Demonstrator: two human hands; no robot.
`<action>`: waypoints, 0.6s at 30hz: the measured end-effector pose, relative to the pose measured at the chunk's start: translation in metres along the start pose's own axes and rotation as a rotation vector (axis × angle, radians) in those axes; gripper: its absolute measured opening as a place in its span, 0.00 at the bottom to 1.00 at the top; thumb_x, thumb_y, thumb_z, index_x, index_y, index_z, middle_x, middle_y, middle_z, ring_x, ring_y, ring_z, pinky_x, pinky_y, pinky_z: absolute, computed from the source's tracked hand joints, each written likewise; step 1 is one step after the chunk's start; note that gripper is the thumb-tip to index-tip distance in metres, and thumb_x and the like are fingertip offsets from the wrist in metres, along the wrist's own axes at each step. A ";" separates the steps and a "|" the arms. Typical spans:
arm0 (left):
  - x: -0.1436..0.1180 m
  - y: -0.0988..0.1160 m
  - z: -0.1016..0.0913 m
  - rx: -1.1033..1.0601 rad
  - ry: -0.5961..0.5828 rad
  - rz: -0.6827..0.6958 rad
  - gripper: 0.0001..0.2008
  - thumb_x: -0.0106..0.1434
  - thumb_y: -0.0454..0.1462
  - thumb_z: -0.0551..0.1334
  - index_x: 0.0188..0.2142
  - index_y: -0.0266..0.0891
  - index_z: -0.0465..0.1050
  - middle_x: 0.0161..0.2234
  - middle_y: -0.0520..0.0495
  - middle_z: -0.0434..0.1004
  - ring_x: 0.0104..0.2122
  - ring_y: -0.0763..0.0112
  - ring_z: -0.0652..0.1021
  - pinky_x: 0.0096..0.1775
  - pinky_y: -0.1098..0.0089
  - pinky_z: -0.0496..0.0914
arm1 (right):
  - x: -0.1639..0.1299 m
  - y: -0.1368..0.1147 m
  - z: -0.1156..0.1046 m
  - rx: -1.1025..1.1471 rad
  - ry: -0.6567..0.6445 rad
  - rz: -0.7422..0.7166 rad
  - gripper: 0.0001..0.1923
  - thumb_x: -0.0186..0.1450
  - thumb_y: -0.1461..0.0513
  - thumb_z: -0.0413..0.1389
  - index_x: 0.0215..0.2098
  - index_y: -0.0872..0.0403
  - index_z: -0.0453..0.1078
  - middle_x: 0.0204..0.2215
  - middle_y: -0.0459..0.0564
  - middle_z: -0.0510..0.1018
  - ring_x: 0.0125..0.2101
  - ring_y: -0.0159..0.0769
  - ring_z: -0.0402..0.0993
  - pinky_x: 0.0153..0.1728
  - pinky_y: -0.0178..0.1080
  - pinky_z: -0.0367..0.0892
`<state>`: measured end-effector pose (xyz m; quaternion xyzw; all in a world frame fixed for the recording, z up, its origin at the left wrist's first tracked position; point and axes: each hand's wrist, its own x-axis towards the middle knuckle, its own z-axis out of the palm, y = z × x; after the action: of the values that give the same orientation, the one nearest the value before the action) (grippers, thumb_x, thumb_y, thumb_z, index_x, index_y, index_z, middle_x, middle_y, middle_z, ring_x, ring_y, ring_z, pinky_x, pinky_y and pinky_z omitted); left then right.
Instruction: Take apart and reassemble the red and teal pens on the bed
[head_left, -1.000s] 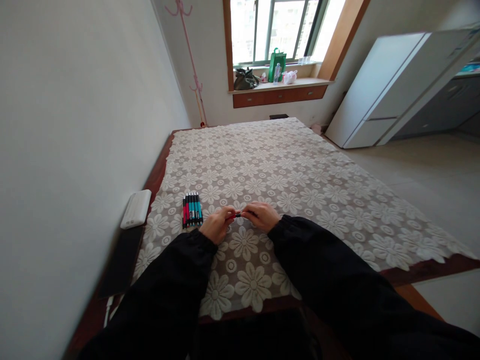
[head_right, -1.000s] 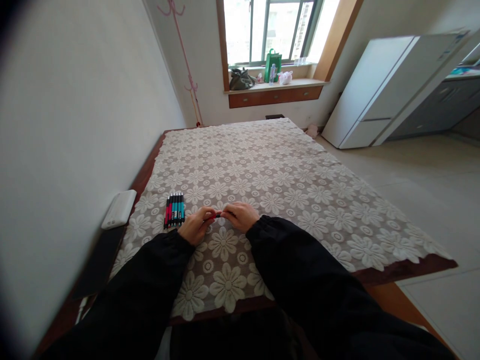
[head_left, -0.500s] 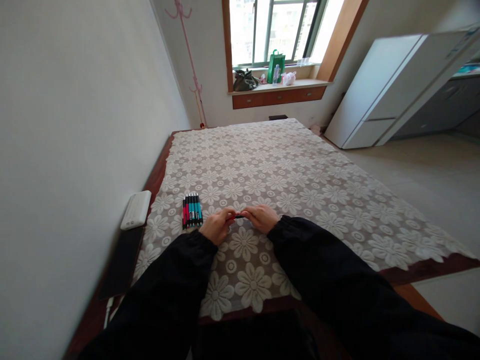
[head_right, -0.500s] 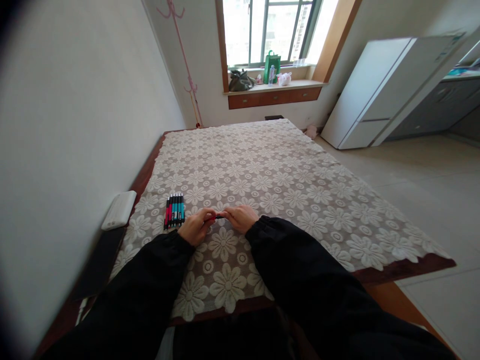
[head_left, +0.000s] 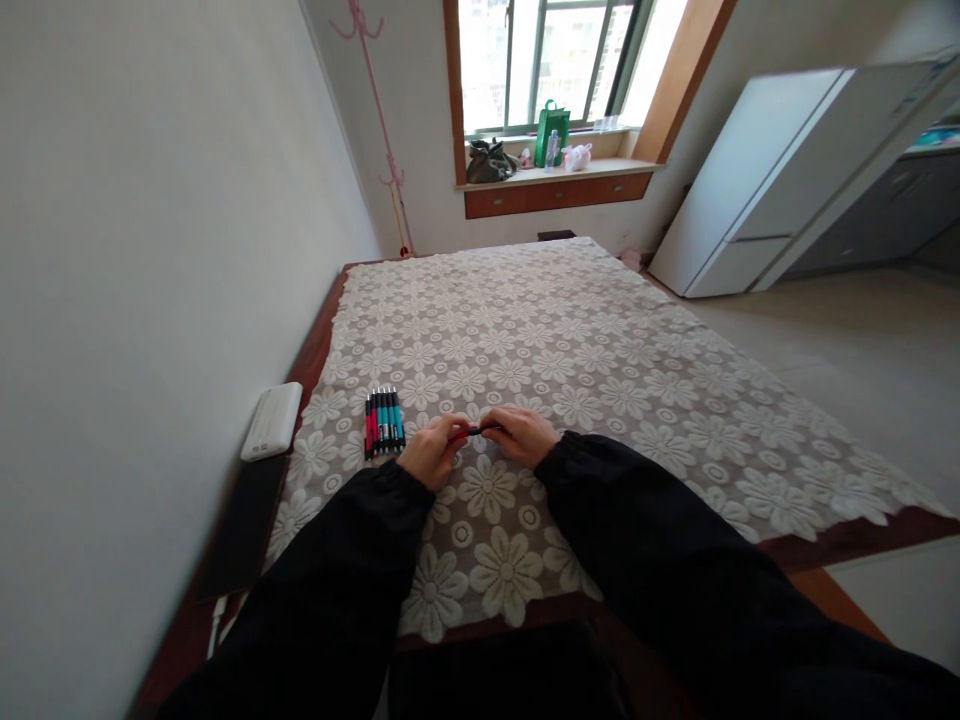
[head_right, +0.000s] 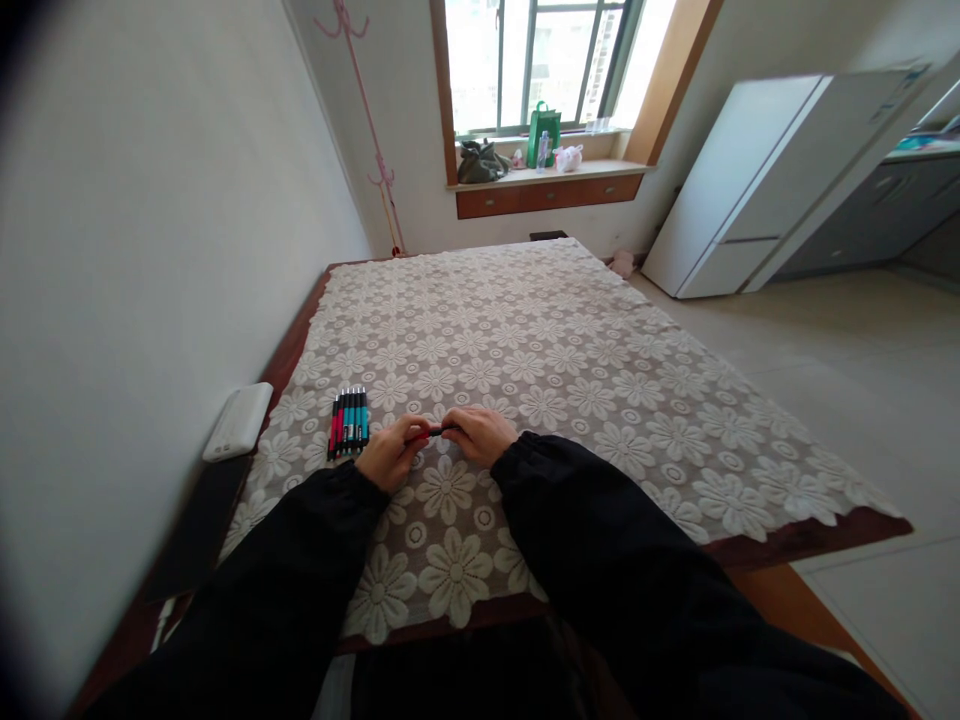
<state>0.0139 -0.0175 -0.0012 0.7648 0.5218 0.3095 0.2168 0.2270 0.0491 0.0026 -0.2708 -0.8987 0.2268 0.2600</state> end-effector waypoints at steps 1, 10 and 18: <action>0.000 0.000 0.000 -0.014 -0.004 0.004 0.09 0.68 0.35 0.55 0.48 0.45 0.64 0.47 0.47 0.80 0.49 0.64 0.79 0.49 0.63 0.72 | 0.000 0.000 0.000 0.000 -0.007 -0.001 0.06 0.70 0.60 0.53 0.40 0.53 0.71 0.33 0.49 0.78 0.34 0.35 0.74 0.36 0.35 0.64; -0.001 0.002 -0.001 -0.024 0.016 0.027 0.18 0.64 0.29 0.55 0.53 0.42 0.64 0.48 0.43 0.78 0.49 0.64 0.78 0.50 0.62 0.72 | 0.000 0.000 0.000 -0.049 -0.001 -0.012 0.07 0.71 0.60 0.52 0.40 0.52 0.72 0.33 0.49 0.79 0.34 0.35 0.74 0.35 0.35 0.63; 0.001 0.001 0.000 0.091 0.085 0.076 0.14 0.63 0.29 0.57 0.48 0.41 0.72 0.47 0.44 0.78 0.50 0.62 0.76 0.54 0.60 0.70 | 0.000 -0.001 -0.001 -0.071 -0.017 0.029 0.05 0.69 0.61 0.54 0.41 0.53 0.72 0.33 0.49 0.79 0.33 0.35 0.74 0.35 0.34 0.62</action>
<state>0.0150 -0.0166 -0.0002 0.7791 0.5148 0.3259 0.1476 0.2272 0.0487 0.0037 -0.2910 -0.9043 0.2008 0.2391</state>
